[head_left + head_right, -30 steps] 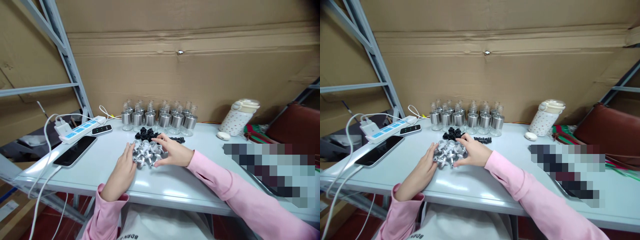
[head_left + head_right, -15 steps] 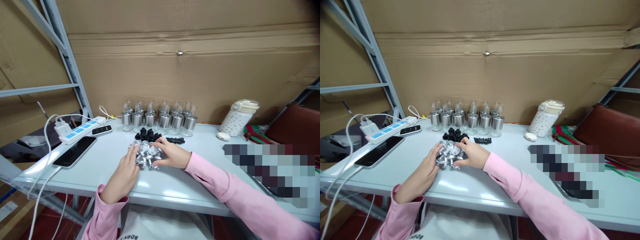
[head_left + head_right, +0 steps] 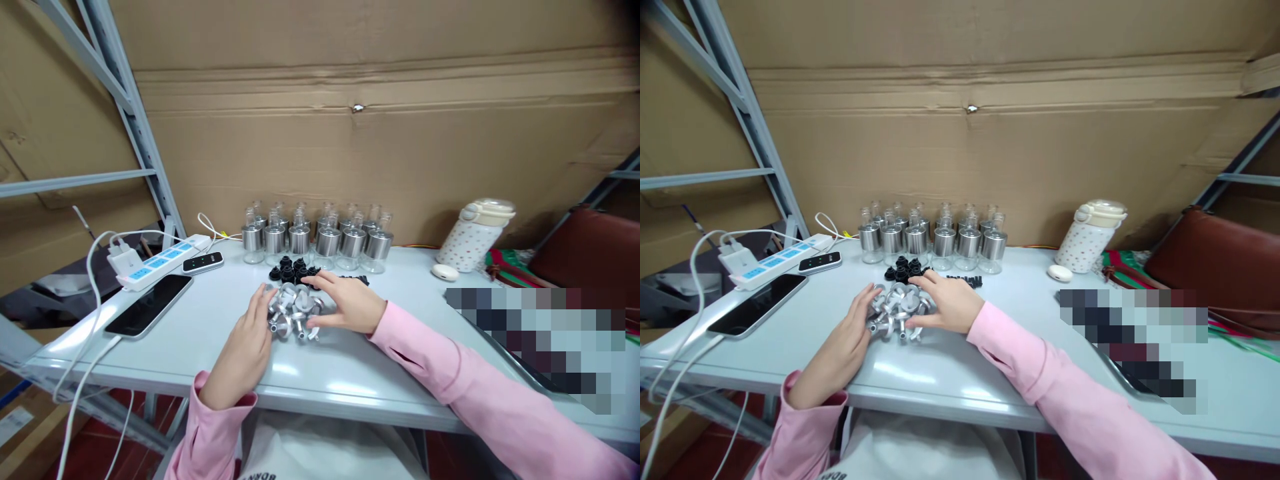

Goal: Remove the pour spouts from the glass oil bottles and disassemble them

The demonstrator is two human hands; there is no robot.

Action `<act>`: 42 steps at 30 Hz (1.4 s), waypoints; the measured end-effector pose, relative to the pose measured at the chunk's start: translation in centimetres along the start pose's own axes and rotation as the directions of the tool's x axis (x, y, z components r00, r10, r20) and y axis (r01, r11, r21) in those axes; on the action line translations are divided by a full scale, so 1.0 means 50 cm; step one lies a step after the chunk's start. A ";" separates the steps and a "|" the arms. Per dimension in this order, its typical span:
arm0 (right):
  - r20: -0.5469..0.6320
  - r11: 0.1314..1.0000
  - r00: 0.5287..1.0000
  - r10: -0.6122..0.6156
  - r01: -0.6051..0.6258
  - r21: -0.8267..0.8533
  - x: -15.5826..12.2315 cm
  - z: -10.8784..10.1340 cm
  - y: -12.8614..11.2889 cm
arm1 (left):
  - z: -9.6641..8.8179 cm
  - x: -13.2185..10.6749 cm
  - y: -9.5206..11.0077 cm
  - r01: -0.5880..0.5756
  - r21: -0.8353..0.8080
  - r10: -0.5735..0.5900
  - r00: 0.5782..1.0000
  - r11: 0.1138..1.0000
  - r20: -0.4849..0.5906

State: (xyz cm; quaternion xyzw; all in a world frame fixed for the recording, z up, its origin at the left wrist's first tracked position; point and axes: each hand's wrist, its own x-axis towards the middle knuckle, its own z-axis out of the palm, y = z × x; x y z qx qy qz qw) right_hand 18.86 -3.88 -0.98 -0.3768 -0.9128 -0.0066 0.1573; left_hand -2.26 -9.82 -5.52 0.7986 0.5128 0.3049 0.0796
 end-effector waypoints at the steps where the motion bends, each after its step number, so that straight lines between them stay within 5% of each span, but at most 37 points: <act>1: -0.034 1.000 0.999 -0.014 0.014 -0.004 0.001 -0.004 0.003 | -0.001 0.001 0.002 0.013 -0.006 -0.013 1.000 1.000 -0.014; 4: -0.159 0.997 0.987 -0.020 0.008 -0.075 0.004 -0.006 0.026 | -0.003 0.002 0.004 0.048 -0.005 -0.048 0.999 0.999 -0.023; 8: -0.260 0.975 0.956 0.133 -0.173 -0.138 0.005 0.006 0.080 | 0.000 0.002 0.003 0.059 0.008 -0.059 0.998 0.998 -0.006; 11: -0.207 0.963 0.949 0.239 -0.259 -0.073 0.008 0.014 0.123 | 0.001 0.003 0.001 0.042 0.011 -0.042 0.999 0.999 0.000; 16: -0.118 0.972 0.966 0.230 -0.223 0.072 0.027 0.018 0.161 | 0.001 0.005 0.003 0.037 0.024 -0.037 0.999 0.999 0.008; 23: -0.147 0.980 0.969 0.198 -0.191 0.063 0.026 0.017 0.147 | 0.000 0.005 -0.001 0.035 0.034 -0.034 0.999 0.999 -0.032; 29: -0.238 0.998 0.971 0.025 -0.011 0.060 0.003 -0.003 0.115 | -0.005 0.010 0.004 0.077 -0.012 -0.078 0.976 0.997 -0.203; 35: -0.210 0.983 0.975 -0.074 0.107 0.149 0.001 -0.002 0.086 | -0.018 0.012 0.014 -0.042 -0.068 0.024 0.968 0.997 -0.249; 38: -0.221 0.965 0.970 -0.103 0.151 0.214 0.002 0.001 0.071 | -0.022 0.009 0.025 -0.155 -0.106 0.103 0.915 0.982 -0.389; 42: -0.255 0.964 0.958 -0.132 0.184 0.192 0.003 0.005 0.057 | -0.006 0.000 0.059 -0.340 -0.199 0.160 0.783 0.919 -0.602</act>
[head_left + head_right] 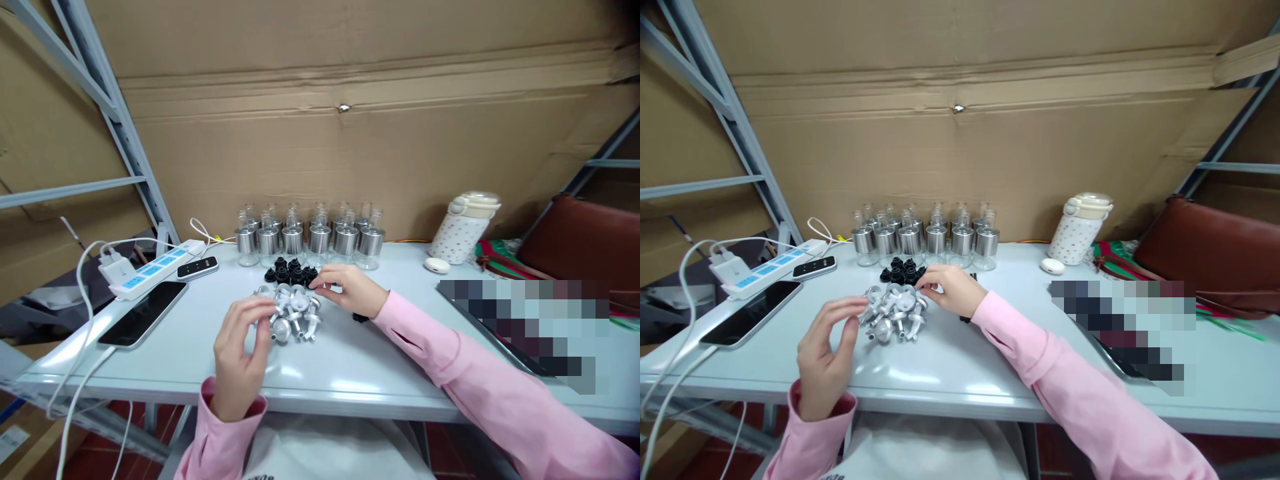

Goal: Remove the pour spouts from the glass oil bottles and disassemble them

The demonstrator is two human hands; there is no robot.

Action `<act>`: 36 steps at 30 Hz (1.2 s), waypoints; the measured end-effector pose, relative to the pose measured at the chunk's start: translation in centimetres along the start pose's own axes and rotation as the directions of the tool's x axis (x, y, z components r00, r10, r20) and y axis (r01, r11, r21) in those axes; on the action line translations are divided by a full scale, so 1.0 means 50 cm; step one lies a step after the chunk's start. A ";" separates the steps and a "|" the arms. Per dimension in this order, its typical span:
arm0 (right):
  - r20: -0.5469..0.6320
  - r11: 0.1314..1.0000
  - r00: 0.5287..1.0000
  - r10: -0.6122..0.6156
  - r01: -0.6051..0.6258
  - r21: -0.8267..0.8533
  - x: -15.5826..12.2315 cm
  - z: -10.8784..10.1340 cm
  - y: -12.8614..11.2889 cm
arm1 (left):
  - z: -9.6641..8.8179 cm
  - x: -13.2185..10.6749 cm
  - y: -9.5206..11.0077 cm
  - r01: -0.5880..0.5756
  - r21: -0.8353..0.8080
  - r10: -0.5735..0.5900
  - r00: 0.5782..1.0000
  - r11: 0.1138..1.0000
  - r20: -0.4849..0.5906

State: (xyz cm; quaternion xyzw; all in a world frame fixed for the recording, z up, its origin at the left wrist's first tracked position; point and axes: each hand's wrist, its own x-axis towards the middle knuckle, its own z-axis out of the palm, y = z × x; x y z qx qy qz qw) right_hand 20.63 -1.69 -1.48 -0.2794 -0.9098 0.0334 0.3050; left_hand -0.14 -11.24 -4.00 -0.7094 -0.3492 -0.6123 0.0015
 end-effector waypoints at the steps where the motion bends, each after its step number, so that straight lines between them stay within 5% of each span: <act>1: -0.006 0.999 1.000 -0.019 0.018 -0.029 0.000 0.002 -0.002 | 0.008 -0.005 0.009 -0.037 -0.067 0.036 0.999 0.997 -0.015; 4: -0.016 0.989 0.997 -0.073 0.070 -0.129 0.001 0.005 -0.008 | 0.031 -0.014 0.030 -0.155 -0.167 0.178 0.976 0.974 0.130; 8: 0.017 0.983 0.995 -0.102 0.103 -0.152 0.006 0.005 -0.027 | 0.042 -0.012 0.039 -0.182 -0.136 0.223 0.873 0.974 0.433; 14: 0.102 0.984 0.990 -0.102 0.115 -0.135 0.014 0.016 -0.043 | 0.038 -0.010 0.037 -0.152 -0.107 0.184 0.883 0.983 0.432; 21: 0.111 0.997 0.993 -0.036 0.043 -0.065 0.010 0.034 -0.026 | 0.049 -0.009 0.021 0.079 0.279 -0.182 0.912 0.957 0.368; 36: 0.126 0.997 0.991 -0.049 0.056 -0.053 0.011 0.034 -0.035 | 0.055 -0.014 0.004 0.105 0.250 -0.221 0.837 0.962 0.500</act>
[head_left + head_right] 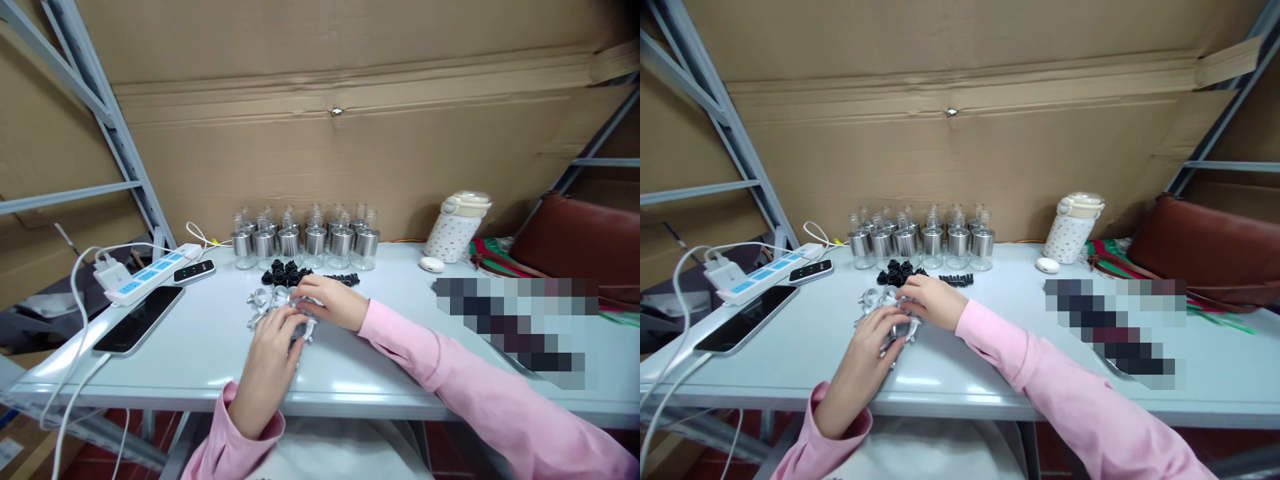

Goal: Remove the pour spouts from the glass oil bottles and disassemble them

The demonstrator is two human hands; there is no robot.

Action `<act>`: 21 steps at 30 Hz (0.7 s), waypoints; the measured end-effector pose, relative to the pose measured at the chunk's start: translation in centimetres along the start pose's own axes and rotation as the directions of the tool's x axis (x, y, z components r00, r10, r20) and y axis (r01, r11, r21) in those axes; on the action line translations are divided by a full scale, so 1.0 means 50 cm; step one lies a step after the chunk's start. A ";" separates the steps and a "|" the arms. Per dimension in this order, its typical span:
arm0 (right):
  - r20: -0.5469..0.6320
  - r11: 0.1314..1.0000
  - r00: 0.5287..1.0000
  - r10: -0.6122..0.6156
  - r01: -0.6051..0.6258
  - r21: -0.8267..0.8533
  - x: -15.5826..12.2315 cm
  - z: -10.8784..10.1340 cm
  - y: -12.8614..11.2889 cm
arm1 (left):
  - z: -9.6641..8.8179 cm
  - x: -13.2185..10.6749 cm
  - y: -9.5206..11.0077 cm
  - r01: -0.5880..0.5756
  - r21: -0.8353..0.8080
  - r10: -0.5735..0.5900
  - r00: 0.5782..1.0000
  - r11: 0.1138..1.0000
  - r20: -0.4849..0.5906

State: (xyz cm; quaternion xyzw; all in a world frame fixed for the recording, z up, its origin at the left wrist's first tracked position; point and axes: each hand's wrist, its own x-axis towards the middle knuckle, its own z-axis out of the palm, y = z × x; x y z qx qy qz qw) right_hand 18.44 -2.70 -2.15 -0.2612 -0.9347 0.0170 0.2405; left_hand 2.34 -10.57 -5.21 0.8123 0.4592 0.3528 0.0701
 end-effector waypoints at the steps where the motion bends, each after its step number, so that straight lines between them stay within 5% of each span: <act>1: 0.000 1.000 1.000 -0.002 0.002 0.008 0.001 0.000 0.000 | 0.000 0.000 -0.001 -0.002 -0.019 0.002 1.000 1.000 0.004; 14: -0.116 0.973 0.992 0.039 -0.011 0.230 -0.002 -0.010 0.001 | -0.003 -0.001 0.003 -0.033 0.004 0.033 0.995 0.999 -0.089; 21: -0.129 0.954 0.974 0.184 -0.146 0.263 -0.002 -0.011 -0.005 | 0.000 -0.003 0.007 -0.124 0.076 0.126 0.992 0.989 -0.016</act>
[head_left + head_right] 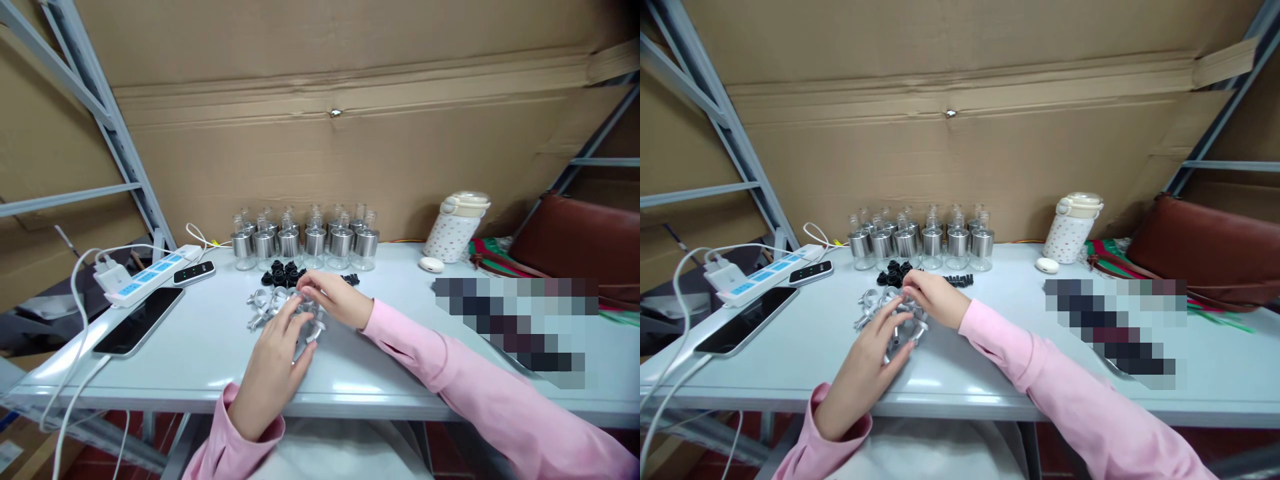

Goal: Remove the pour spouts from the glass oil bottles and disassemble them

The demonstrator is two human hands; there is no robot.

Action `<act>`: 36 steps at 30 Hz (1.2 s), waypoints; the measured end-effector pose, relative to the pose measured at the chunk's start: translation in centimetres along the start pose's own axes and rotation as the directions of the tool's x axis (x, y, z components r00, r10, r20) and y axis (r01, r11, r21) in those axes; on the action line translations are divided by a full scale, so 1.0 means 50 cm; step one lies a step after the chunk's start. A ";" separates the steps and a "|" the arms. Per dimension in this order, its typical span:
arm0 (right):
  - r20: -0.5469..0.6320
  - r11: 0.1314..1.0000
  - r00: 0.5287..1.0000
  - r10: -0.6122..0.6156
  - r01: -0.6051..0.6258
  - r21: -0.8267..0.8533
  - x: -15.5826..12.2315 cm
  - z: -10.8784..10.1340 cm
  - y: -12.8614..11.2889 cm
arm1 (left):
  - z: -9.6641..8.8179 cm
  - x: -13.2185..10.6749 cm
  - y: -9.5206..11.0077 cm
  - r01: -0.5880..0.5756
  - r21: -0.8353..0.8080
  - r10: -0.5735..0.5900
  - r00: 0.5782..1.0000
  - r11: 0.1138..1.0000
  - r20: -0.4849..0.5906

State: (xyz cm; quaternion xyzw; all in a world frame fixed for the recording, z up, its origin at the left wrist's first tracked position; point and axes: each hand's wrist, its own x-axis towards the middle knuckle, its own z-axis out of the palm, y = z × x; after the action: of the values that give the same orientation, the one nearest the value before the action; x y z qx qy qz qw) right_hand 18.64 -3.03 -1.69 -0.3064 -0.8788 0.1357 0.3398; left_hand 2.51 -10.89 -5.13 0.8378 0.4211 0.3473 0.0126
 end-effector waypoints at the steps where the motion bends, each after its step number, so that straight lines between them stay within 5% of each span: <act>1: 0.005 1.000 1.000 0.020 -0.020 0.012 0.000 0.000 -0.002 | 0.000 0.000 0.000 -0.002 0.017 0.002 1.000 1.000 0.001; 12: -0.020 0.994 1.000 0.017 -0.015 0.105 0.000 -0.018 -0.018 | 0.003 -0.002 -0.003 0.007 0.045 -0.007 1.000 0.999 0.012; 18: -0.133 0.988 0.980 -0.150 0.153 0.009 -0.006 -0.023 -0.013 | 0.003 -0.002 -0.002 0.063 0.029 -0.063 0.998 0.998 -0.013; 24: -0.166 0.978 0.965 -0.205 0.195 -0.072 -0.007 -0.018 -0.005 | 0.001 -0.003 0.001 0.088 -0.003 -0.088 0.996 0.996 -0.025; 36: -0.273 1.000 0.962 -0.019 0.023 0.009 -0.003 -0.044 -0.017 | -0.009 0.002 0.007 -0.017 0.071 0.012 0.998 0.997 0.068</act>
State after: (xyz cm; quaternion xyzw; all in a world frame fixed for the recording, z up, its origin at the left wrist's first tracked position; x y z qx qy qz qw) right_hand 19.84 -3.72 0.23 -0.3108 -0.8259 0.0938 0.4610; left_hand 2.55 -11.15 -4.62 0.8520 0.4264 0.3036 -0.0055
